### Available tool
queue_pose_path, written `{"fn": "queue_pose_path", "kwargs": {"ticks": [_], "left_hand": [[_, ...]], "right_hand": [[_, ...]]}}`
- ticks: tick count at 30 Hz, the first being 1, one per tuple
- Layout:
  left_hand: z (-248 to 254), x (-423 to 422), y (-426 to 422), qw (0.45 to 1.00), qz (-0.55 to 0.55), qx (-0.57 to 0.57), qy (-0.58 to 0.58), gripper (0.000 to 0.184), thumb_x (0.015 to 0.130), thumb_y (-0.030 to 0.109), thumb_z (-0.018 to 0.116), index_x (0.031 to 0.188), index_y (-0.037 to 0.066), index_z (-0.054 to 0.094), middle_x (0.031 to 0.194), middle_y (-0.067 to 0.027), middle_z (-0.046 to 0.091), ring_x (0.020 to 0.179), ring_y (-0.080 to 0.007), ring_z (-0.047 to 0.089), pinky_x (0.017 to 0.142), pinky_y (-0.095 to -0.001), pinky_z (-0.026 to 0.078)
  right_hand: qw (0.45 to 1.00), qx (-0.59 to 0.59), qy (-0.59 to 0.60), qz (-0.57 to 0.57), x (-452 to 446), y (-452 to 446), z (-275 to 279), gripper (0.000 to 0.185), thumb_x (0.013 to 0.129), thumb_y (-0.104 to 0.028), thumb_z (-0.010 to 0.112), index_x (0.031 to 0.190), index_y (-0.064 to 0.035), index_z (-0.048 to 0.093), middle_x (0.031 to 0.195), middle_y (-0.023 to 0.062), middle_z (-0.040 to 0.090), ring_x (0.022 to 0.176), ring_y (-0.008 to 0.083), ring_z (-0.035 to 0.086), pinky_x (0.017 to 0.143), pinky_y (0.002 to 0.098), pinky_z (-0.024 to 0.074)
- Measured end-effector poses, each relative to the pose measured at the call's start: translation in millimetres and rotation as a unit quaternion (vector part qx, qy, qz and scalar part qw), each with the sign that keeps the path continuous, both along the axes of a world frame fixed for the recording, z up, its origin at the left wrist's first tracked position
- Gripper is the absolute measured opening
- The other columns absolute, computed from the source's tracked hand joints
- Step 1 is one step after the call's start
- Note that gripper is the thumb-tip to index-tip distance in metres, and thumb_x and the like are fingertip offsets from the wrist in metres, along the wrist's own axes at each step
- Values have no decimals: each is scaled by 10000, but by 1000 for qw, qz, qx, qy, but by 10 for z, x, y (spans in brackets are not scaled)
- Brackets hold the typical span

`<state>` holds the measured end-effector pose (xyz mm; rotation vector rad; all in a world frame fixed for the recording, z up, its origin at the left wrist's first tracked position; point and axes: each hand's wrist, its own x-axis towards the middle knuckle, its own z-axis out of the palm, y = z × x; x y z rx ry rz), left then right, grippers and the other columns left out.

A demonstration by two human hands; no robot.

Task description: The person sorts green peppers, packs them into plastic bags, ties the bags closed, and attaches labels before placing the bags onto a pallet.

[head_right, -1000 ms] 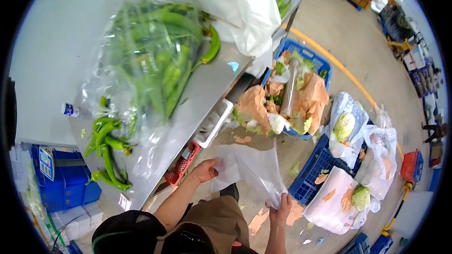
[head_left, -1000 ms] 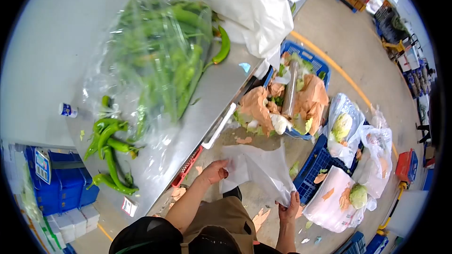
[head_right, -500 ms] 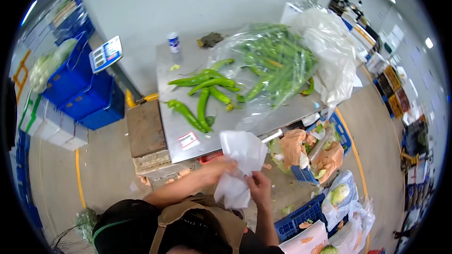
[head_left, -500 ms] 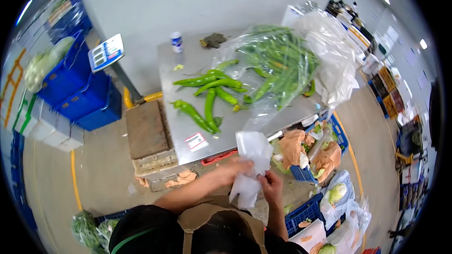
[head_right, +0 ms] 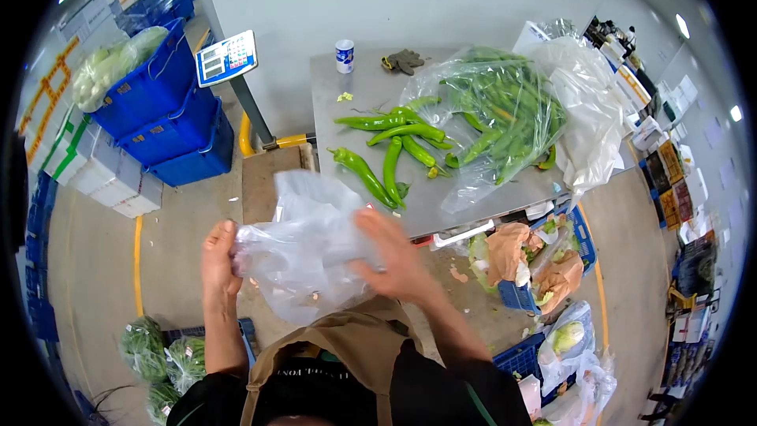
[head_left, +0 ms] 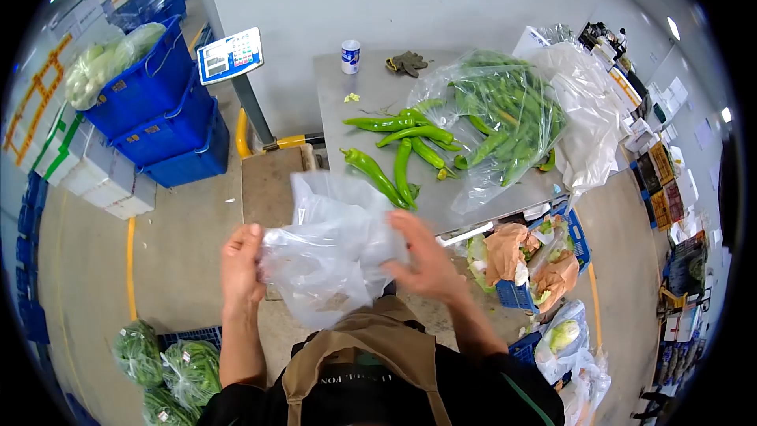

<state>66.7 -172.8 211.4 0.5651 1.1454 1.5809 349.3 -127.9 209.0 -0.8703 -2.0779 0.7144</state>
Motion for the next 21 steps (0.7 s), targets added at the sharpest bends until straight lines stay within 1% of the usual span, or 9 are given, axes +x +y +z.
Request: {"fn": "queue_pose_path", "kwargs": {"ticks": [4, 7, 10, 14, 15, 17, 18, 20, 21], "left_hand": [[21, 290, -6, 989, -45, -34, 134, 175, 812, 214, 678, 792, 44, 641, 564, 45, 493, 427, -35, 382, 381, -192, 269], [72, 306, 43, 965, -14, -73, 250, 190, 805, 199, 682, 839, 12, 671, 569, 48, 505, 472, -26, 377, 414, -200, 274], [-154, 142, 217, 900, 107, -65, 418, 200, 814, 185, 670, 852, -11, 669, 573, 56, 491, 501, -23, 352, 439, -198, 274], [13, 465, 389, 922, 71, -66, 375, 201, 804, 166, 685, 850, -28, 658, 585, 58, 489, 521, -26, 354, 452, -206, 287], [71, 512, 432, 907, 44, -83, 410, 160, 778, 109, 695, 856, -25, 651, 635, 31, 536, 556, -46, 410, 489, -216, 346], [22, 544, 500, 898, 33, -71, 433, 192, 743, 79, 711, 896, -15, 645, 704, -6, 570, 600, -67, 446, 536, -224, 382], [10, 547, 540, 892, 27, -62, 447, 219, 725, 64, 719, 916, -10, 642, 739, -24, 587, 623, -78, 464, 560, -228, 399], [-74, 568, 524, 794, 73, -121, 591, 387, 679, -26, 696, 1049, 10, 588, 857, -93, 592, 743, -197, 562, 676, -296, 455], [-251, 520, 470, 736, 99, -129, 657, 412, 678, -22, 691, 1071, 18, 573, 882, -129, 586, 768, -257, 574, 698, -332, 459]], "right_hand": [[983, 132, -126, 30, -797, 232, -46, 864, 614, -264, 764, 1342, -55, 348, 1390, 230, 228, 1279, 402, 254, 978, 568, 222], [977, 200, -60, 42, -826, 445, 162, 811, 647, -367, 737, 1325, -93, 386, 1358, 249, 287, 1266, 434, 272, 993, 578, 210], [953, 213, 55, 209, -658, 545, 381, 800, 645, -322, 743, 1331, -114, 386, 1369, 256, 275, 1274, 413, 282, 996, 581, 204], [953, 121, 39, 275, -887, 797, 232, 832, 613, -171, 744, 1345, -75, 361, 1372, 265, 265, 1260, 444, 286, 989, 567, 242], [961, 189, 11, 202, -1026, 955, 91, 788, 597, -123, 727, 1306, -48, 391, 1228, 254, 458, 1123, 410, 464, 948, 517, 327], [963, -35, -46, 263, -1191, 1262, -366, 584, 610, -56, 670, 1169, -27, 505, 942, 191, 620, 885, 332, 605, 824, 439, 436], [967, 18, -32, 254, -1202, 1383, -453, 511, 623, -42, 648, 1120, -28, 530, 871, 173, 626, 832, 321, 614, 778, 420, 452], [966, 118, -3, 231, -1192, 1569, -569, 375, 649, -14, 604, 1022, -28, 581, 729, 137, 640, 724, 300, 632, 686, 380, 483], [975, 79, 28, 208, -1166, 1658, -601, 351, 658, -11, 588, 1009, -34, 594, 734, 142, 638, 729, 308, 631, 670, 373, 487]]}}
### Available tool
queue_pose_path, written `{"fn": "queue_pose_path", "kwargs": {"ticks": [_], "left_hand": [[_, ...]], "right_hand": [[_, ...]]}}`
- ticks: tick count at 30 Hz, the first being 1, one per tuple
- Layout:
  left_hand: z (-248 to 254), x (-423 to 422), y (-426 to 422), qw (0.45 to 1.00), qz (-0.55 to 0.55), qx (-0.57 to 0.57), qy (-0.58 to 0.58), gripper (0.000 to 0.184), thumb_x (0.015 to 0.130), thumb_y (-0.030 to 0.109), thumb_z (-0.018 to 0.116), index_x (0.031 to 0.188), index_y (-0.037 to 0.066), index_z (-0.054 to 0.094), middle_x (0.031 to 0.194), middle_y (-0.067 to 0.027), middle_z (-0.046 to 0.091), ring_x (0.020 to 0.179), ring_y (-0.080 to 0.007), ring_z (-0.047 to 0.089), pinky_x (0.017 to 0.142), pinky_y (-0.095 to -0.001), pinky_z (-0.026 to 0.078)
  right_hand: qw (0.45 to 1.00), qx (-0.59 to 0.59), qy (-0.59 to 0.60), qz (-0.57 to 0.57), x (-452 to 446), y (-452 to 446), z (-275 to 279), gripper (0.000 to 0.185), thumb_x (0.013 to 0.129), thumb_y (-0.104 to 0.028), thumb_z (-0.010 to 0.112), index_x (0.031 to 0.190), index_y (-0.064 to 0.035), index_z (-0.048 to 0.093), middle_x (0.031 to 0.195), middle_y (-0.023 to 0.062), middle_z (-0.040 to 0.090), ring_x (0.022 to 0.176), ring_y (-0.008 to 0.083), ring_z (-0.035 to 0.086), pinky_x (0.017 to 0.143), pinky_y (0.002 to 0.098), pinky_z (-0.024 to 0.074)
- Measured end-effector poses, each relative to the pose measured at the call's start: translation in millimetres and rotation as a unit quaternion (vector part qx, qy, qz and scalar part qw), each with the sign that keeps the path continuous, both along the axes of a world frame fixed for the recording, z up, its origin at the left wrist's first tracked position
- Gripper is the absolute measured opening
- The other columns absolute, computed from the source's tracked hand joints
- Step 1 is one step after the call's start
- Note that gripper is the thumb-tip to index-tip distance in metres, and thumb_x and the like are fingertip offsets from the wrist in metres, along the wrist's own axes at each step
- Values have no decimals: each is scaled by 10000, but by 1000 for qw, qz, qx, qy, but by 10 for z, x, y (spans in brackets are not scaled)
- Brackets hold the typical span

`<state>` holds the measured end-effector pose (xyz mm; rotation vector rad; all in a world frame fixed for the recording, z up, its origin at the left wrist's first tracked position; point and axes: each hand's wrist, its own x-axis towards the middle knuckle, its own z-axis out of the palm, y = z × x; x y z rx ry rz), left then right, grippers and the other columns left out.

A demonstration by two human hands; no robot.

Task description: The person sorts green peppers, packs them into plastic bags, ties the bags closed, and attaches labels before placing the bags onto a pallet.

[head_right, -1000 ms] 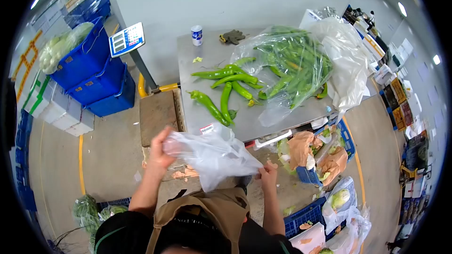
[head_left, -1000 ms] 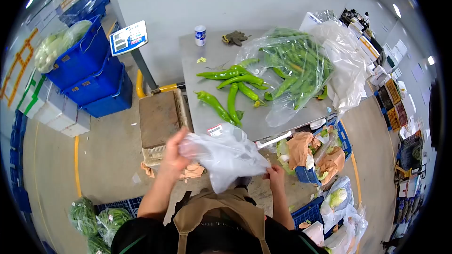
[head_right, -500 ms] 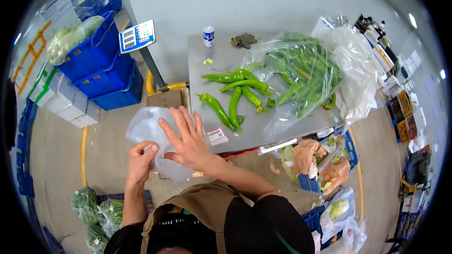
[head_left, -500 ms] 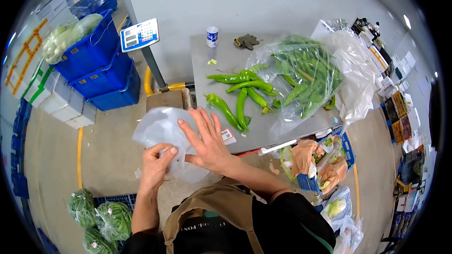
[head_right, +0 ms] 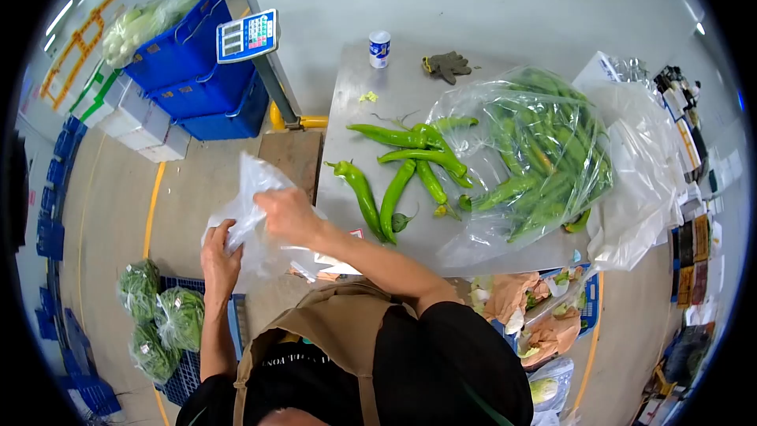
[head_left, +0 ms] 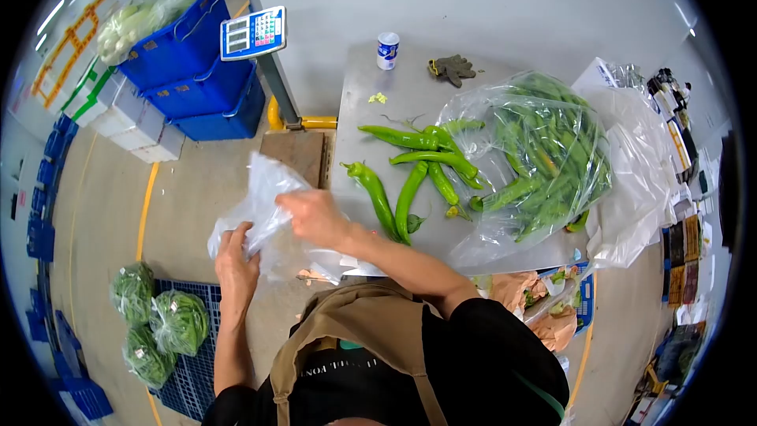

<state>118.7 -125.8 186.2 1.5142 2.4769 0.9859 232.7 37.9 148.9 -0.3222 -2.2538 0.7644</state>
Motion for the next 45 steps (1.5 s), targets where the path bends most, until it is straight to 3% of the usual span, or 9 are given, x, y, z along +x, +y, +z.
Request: {"fn": "queue_pose_path", "kwargs": {"ticks": [5, 8, 10, 12, 15, 24, 31, 36, 45], "left_hand": [[-321, 13, -245, 998, 44, -49, -7, 429, 716, -30, 624, 1126, 45, 525, 937, -210, 567, 854, -407, 556, 757, -426, 445], [-144, -63, -229, 967, 129, -101, -197, 363, 767, 58, 637, 1112, 52, 524, 830, -141, 580, 733, -225, 568, 647, -335, 451], [-220, -249, -358, 930, 158, -100, -316, 295, 815, 164, 619, 1058, 17, 537, 788, -89, 572, 698, -105, 510, 590, -262, 422], [-448, -496, -491, 932, 172, -58, -315, 306, 833, 219, 593, 1025, -15, 543, 806, -99, 581, 707, -118, 515, 610, -274, 427], [-534, -768, -491, 936, 207, -13, -285, 366, 859, 293, 533, 969, -55, 556, 841, -115, 587, 750, -132, 515, 652, -296, 430], [-557, -1389, -197, 867, 213, -17, -449, 424, 831, 270, 490, 1168, 12, 484, 997, -108, 554, 672, -156, 535, 572, -275, 453], [-521, -1243, 135, 849, 243, 8, -470, 561, 855, 349, 547, 1247, -28, 412, 983, -128, 566, 725, -161, 569, 566, -275, 479], [-1087, -1423, 323, 874, 243, 21, -420, 653, 868, 364, 527, 1284, -107, 350, 1191, -279, 504, 1064, -298, 530, 892, -351, 427], [-573, -886, 671, 901, 168, 14, -400, 576, 870, 403, 497, 1190, -73, 451, 1000, -221, 586, 854, -228, 565, 740, -326, 445]], "right_hand": [[976, -179, -121, -17, 85, 616, -254, 427, 696, -95, 631, 1120, -83, 581, 942, 179, 635, 881, 322, 618, 760, 364, 486], [946, -216, -198, 141, 476, 802, -209, 630, 682, -235, 719, 1252, -93, 491, 1160, 194, 559, 1063, 304, 550, 888, 374, 436], [922, -314, -204, 94, 857, 852, -200, 835, 636, -356, 771, 1330, -86, 393, 1279, 173, 473, 1195, 281, 443, 966, 387, 376], [944, -161, -198, -207, 1084, 832, -666, 858, 642, -361, 767, 1338, -73, 355, 1244, 204, 463, 1161, 336, 451, 941, 411, 386], [818, -180, -361, -409, 1140, 553, -656, 925, 632, -370, 771, 1364, -89, 280, 1218, 261, 421, 1117, 408, 447, 913, 439, 390], [801, -227, -308, -460, 1121, 473, -1205, 1031, 568, -264, 759, 1390, -77, 165, 1164, 283, 454, 987, 416, 529, 843, 419, 445], [863, -336, -197, -323, 1900, 230, -430, 844, 577, -150, 686, 1324, 40, 342, 1151, 167, 545, 1018, 210, 540, 851, 311, 432], [867, -469, -86, -146, 1860, -67, 192, 859, 557, -91, 692, 1337, 10, 346, 1116, 97, 537, 979, 161, 511, 847, 259, 407], [906, -365, -212, 47, 1093, 96, 308, 872, 567, -210, 725, 1330, -7, 357, 1143, 127, 549, 1027, 197, 526, 907, 302, 396]]}}
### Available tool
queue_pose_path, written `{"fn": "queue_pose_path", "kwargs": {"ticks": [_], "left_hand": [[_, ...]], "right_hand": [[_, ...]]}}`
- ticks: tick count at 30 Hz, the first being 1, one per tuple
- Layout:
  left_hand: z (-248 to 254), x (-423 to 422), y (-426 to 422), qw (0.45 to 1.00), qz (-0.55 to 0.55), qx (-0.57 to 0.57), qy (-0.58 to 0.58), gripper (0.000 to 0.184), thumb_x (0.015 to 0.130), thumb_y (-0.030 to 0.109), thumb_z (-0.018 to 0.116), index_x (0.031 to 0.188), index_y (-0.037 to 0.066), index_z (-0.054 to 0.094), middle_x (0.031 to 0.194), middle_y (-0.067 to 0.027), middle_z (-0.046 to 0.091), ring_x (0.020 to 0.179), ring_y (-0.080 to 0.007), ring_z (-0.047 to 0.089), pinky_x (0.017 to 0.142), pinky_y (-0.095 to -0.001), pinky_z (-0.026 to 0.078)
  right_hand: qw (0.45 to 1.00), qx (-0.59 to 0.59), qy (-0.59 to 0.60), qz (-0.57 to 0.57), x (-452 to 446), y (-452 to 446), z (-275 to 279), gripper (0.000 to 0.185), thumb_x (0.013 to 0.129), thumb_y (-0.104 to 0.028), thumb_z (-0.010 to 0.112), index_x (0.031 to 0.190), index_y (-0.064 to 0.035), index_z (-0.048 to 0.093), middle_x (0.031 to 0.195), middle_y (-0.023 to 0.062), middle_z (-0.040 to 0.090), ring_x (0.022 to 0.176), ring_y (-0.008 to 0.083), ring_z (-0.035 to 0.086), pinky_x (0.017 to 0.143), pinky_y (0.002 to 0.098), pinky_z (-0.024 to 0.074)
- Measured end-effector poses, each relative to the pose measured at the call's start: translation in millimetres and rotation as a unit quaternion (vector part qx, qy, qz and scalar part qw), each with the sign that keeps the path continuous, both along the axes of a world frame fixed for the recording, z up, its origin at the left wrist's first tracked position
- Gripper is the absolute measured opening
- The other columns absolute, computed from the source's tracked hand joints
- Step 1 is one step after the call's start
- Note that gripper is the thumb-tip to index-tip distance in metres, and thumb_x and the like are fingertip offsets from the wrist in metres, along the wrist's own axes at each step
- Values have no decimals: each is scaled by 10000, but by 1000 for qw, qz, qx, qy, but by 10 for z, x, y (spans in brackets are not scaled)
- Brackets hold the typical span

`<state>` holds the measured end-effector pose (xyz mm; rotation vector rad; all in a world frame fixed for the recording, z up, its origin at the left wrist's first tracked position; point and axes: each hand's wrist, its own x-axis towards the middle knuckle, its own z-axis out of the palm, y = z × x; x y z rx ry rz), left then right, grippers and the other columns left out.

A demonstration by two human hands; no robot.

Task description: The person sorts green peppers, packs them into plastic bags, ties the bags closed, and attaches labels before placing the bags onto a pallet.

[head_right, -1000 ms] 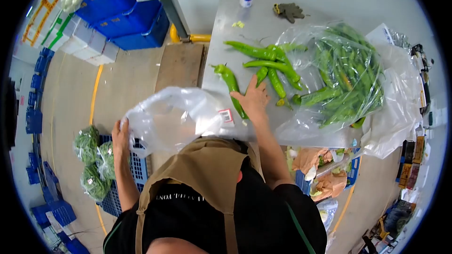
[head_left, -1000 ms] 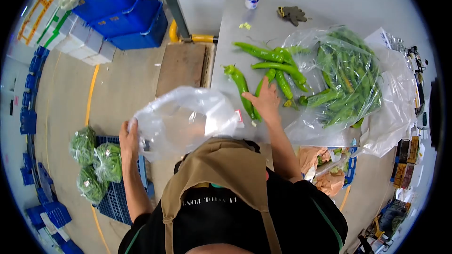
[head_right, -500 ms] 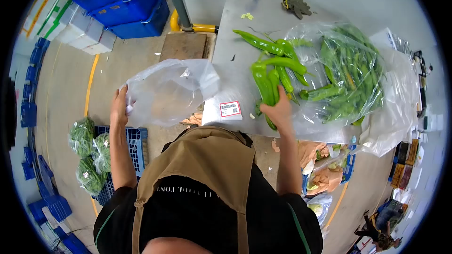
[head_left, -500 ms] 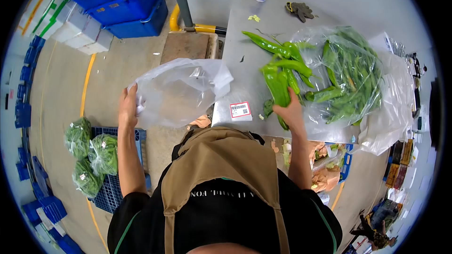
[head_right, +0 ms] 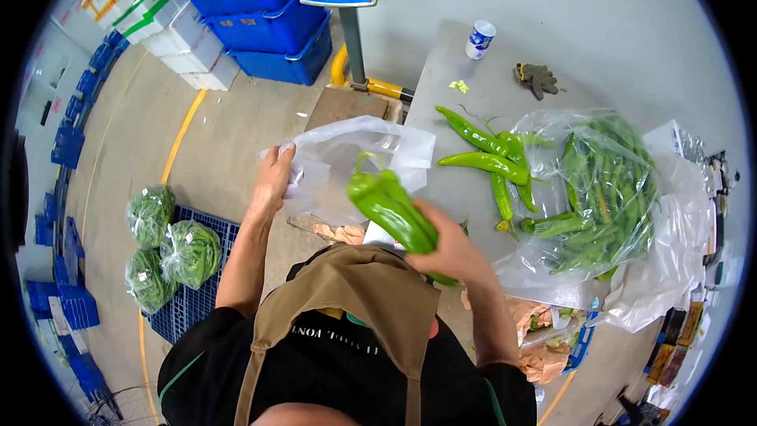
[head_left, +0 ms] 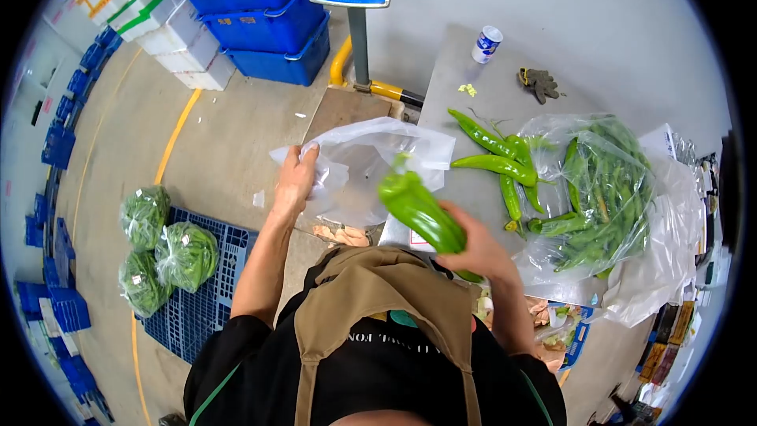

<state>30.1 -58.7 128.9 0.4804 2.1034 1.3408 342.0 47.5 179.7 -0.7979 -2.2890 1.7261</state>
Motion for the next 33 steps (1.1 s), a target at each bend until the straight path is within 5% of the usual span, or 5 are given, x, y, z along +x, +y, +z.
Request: {"fn": "queue_pose_path", "kwargs": {"ticks": [8, 17, 28, 30, 33], "left_hand": [[-146, 483, 50, 985, -108, 54, -124, 448, 917, 329, 479, 1189, -27, 476, 1021, -111, 590, 860, -178, 552, 799, -310, 435], [222, 620, 193, 887, -121, 133, -425, 364, 898, 255, 542, 1212, 74, 498, 776, 11, 574, 519, -77, 498, 414, -221, 396], [281, -125, -83, 840, -58, 231, -488, 318, 863, 136, 520, 1176, 81, 497, 637, -11, 533, 372, -65, 427, 287, -182, 283], [232, -109, -59, 827, -57, 239, -505, 317, 856, 137, 530, 1166, 77, 496, 638, -9, 532, 374, -67, 434, 289, -187, 283], [200, -54, 62, 791, -86, 257, -549, 322, 845, 138, 546, 1160, 93, 495, 654, -1, 529, 393, -62, 441, 292, -188, 276]], "right_hand": [[953, -205, 22, -220, -1984, 112, -1525, 596, 736, -93, 667, 1242, 6, 369, 1108, 124, 517, 971, 227, 523, 824, 353, 450], [844, -381, 313, 208, -2430, 197, -1765, 251, 815, -146, 577, 1034, -38, 519, 985, 71, 557, 871, 166, 512, 775, 315, 452], [984, 115, 136, 28, -924, 866, -587, 322, 740, -120, 664, 1041, -24, 605, 1069, 126, 601, 1020, 235, 555, 901, 333, 423], [858, 489, -152, -42, -524, 1353, -585, 781, 575, -175, 787, 1257, -65, 424, 1305, 199, 386, 1213, 367, 365, 1000, 479, 308], [778, 541, -319, -17, 71, 1940, -1227, 927, 544, -116, 749, 1354, -80, 302, 1239, 219, 399, 1165, 387, 382, 946, 503, 324]]}}
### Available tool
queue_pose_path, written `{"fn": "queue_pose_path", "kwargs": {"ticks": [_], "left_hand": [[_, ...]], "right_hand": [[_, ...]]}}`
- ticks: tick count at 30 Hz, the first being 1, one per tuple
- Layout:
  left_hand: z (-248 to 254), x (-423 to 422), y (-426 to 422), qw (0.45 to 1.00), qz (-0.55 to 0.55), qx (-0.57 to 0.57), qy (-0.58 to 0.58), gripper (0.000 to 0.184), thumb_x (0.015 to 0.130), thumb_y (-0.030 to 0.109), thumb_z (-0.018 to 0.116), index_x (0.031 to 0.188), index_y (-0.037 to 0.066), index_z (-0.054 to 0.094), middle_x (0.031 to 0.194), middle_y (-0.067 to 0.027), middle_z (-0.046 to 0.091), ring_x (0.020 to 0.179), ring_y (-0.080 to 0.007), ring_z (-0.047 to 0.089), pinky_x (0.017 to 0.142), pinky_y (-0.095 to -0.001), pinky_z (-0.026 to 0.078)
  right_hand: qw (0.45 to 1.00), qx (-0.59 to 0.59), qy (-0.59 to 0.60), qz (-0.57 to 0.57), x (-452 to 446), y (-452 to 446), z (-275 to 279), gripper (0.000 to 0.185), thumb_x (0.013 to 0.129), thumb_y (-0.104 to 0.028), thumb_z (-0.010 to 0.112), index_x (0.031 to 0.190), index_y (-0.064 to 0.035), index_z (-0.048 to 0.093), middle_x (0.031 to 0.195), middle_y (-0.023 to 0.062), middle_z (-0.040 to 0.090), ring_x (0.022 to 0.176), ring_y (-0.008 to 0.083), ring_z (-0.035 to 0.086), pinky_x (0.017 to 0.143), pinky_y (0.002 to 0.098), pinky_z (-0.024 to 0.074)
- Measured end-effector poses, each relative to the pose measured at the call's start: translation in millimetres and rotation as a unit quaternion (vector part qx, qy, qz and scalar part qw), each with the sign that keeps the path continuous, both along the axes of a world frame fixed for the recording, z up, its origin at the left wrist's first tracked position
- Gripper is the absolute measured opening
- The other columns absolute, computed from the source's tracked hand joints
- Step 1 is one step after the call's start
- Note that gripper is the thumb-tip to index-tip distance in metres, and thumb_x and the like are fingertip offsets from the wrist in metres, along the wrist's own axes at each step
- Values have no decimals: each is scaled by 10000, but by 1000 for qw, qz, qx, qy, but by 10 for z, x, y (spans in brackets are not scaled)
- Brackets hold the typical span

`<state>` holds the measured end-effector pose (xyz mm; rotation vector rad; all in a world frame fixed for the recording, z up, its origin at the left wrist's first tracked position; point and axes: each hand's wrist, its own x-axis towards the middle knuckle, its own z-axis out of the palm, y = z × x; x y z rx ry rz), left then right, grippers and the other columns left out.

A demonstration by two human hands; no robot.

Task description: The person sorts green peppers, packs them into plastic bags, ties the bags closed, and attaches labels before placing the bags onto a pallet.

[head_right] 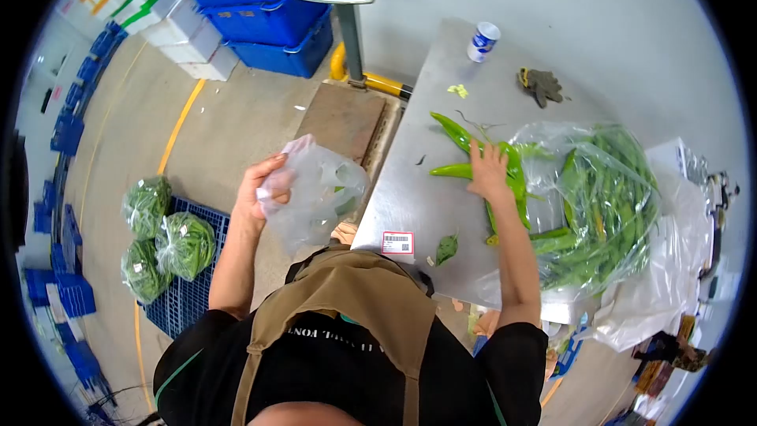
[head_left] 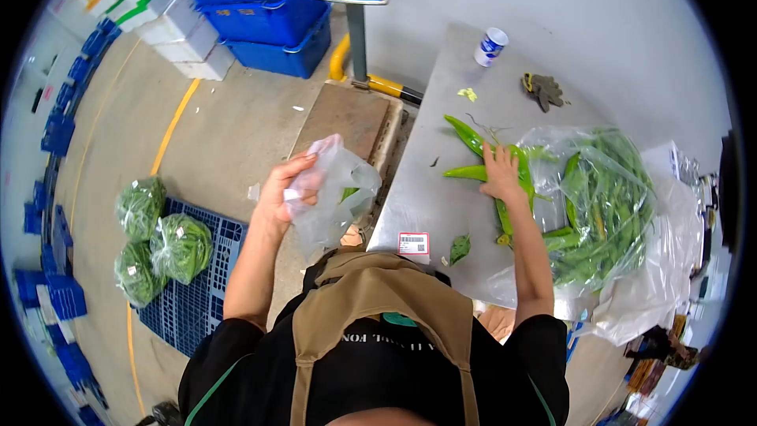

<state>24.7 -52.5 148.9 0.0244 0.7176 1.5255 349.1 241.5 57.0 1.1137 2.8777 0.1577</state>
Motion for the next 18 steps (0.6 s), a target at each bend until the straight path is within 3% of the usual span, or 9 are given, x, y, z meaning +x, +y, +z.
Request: {"fn": "queue_pose_path", "kwargs": {"ticks": [4, 8, 10, 11, 13, 15, 17, 18], "left_hand": [[26, 56, 57, 999, -1, 34, -28, 352, 833, 127, 560, 1176, 120, 484, 686, -2, 539, 416, -60, 451, 298, -186, 268], [70, -19, -8, 999, 13, 49, -8, 378, 825, 105, 558, 1192, 128, 470, 725, -17, 550, 433, -63, 459, 298, -187, 268], [110, -69, -31, 999, 19, 47, 9, 401, 822, 97, 557, 1211, 123, 459, 742, -21, 549, 440, -63, 465, 297, -187, 277], [119, -79, -49, 999, 22, 44, 16, 413, 821, 94, 557, 1220, 120, 454, 751, -23, 549, 444, -63, 468, 297, -187, 282], [124, -109, -47, 998, 11, 35, 45, 466, 819, 82, 556, 1265, 118, 425, 809, -35, 556, 462, -66, 484, 298, -185, 306], [162, -94, -20, 997, -14, 43, 66, 522, 816, 70, 557, 1308, 114, 390, 870, -41, 560, 504, -67, 508, 326, -183, 349], [228, -3, 45, 993, -48, 76, 77, 579, 812, 57, 560, 1349, 107, 349, 933, -43, 561, 572, -66, 540, 379, -180, 412], [131, 18, 65, 992, -52, 66, 96, 627, 804, 52, 575, 1373, 93, 315, 1004, -38, 553, 723, -76, 565, 547, -198, 492]], "right_hand": [[998, -38, 3, -43, 76, 201, -222, 815, 570, -36, 671, 1320, -56, 352, 1085, 193, 505, 1042, 368, 471, 874, 498, 360], [999, -47, -7, -27, -14, 242, -176, 703, 583, -57, 668, 1246, -36, 434, 993, 208, 553, 958, 384, 520, 858, 485, 378], [998, -58, 1, -27, -134, 66, 228, 647, 589, -72, 661, 1205, -23, 468, 971, 210, 566, 925, 375, 539, 841, 452, 402], [989, -137, 51, -8, -211, -33, 458, 631, 593, -84, 662, 1191, -15, 473, 963, 209, 575, 912, 361, 551, 817, 433, 418], [944, -296, 146, 25, -383, -319, 905, 602, 600, -108, 664, 1164, -1, 481, 948, 207, 592, 887, 334, 574, 770, 396, 449], [887, -430, 139, 96, -591, -628, 1133, 529, 614, -130, 669, 1090, 30, 505, 894, 162, 624, 864, 259, 602, 731, 346, 473], [754, -639, 1, 150, -918, -878, 1214, 407, 689, -166, 662, 1032, 2, 521, 782, 119, 609, 679, 171, 589, 614, 308, 481], [701, -704, -3, 113, -1068, -1027, 1118, 384, 708, -169, 663, 1026, -1, 527, 784, 113, 613, 664, 165, 595, 598, 304, 488]]}}
